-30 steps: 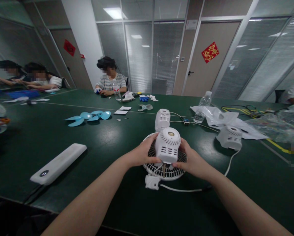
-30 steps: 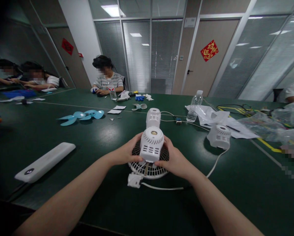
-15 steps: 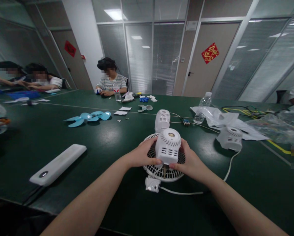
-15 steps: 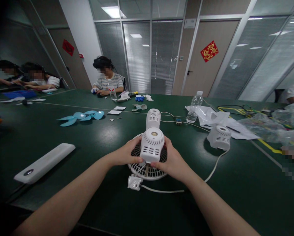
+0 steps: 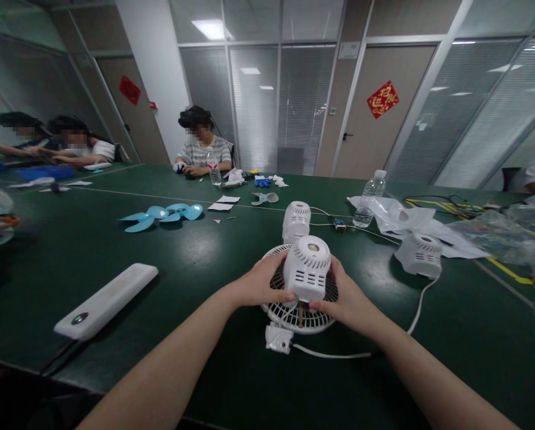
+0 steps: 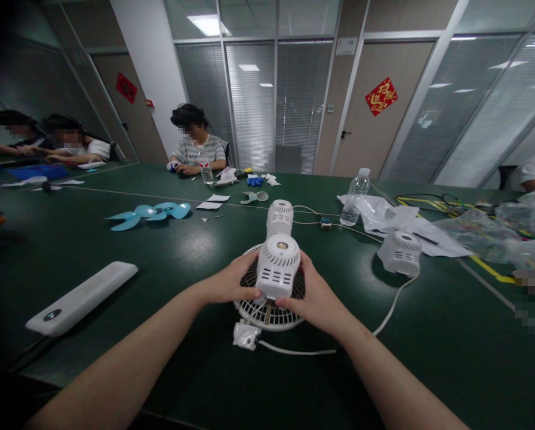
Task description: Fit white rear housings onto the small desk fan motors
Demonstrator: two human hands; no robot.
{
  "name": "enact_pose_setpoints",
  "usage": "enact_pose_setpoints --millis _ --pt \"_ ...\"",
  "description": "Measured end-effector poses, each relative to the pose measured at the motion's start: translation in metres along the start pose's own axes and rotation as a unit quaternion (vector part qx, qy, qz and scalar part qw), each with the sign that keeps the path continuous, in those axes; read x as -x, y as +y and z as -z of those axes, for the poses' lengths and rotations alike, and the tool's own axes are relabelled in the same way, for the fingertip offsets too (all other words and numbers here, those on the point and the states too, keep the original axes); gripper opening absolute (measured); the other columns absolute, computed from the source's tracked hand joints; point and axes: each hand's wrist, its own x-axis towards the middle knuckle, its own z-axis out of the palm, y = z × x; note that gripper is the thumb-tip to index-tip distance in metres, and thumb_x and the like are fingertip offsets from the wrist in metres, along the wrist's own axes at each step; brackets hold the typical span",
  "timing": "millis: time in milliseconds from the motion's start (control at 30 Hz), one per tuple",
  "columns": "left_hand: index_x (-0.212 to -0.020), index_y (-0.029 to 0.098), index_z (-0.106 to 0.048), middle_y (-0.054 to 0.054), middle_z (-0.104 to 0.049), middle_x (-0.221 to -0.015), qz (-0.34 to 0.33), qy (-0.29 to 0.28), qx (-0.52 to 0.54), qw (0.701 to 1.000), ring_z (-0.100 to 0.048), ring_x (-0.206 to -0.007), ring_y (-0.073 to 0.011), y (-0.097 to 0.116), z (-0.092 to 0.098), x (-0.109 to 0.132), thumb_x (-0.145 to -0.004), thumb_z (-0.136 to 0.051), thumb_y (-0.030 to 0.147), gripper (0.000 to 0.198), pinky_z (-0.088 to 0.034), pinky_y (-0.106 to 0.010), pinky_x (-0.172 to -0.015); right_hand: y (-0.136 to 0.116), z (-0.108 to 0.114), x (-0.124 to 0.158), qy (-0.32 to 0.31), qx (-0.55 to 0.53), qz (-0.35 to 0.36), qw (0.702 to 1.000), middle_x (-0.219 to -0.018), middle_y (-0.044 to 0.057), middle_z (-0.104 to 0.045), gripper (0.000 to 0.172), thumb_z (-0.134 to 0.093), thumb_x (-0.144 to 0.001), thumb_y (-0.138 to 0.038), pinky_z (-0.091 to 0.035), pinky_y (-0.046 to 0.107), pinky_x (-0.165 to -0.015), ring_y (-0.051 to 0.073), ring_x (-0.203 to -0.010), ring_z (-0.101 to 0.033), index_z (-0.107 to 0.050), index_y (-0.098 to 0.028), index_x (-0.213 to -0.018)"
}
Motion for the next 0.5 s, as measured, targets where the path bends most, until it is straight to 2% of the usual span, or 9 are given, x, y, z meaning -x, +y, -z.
enact_pose_setpoints --millis 133,333,500 --pt "-0.148 0.025 -0.018 -0.012 -0.029 -0.151 -0.002 -0.003 -0.008 1.0 -0.028 -0.137 -0.039 -0.0015 0.0004 -0.0011 -0.07 -0.068 0.054 0.097 -0.022 -0.061 -0.11 0.0054 -0.0017 -0.0002 -0.009 -0.007 0.025 1.0 -0.15 0.012 -0.031 0.098 -0.072 -0.076 -0.04 -0.027 0.054 -0.112 0.031 -0.137 -0.031 -0.007 -0.026 -0.148" --pt "-0.146 0.025 -0.023 -0.011 -0.035 -0.148 -0.011 -0.001 0.004 1.0 -0.034 -0.133 -0.0375 0.0027 0.0016 -0.0007 -0.068 -0.071 0.05 0.095 -0.028 -0.058 -0.109 0.006 -0.0017 -0.0007 -0.005 0.004 0.0 1.0 -0.147 0.012 -0.036 0.102 -0.074 -0.073 -0.03 -0.032 0.052 -0.11 0.03 -0.134 -0.037 -0.005 -0.027 -0.148" --pt "-0.145 0.023 -0.026 -0.012 -0.039 -0.146 -0.004 0.004 0.009 1.0 -0.037 -0.132 -0.037 0.0075 0.0023 -0.0002 -0.066 -0.072 0.046 0.094 -0.027 -0.058 -0.109 0.0011 -0.0012 -0.0002 -0.001 0.009 -0.014 1.0 -0.144 0.013 -0.039 0.1 -0.076 -0.071 -0.029 -0.034 0.049 -0.11 0.029 -0.132 -0.04 -0.01 -0.024 -0.145"
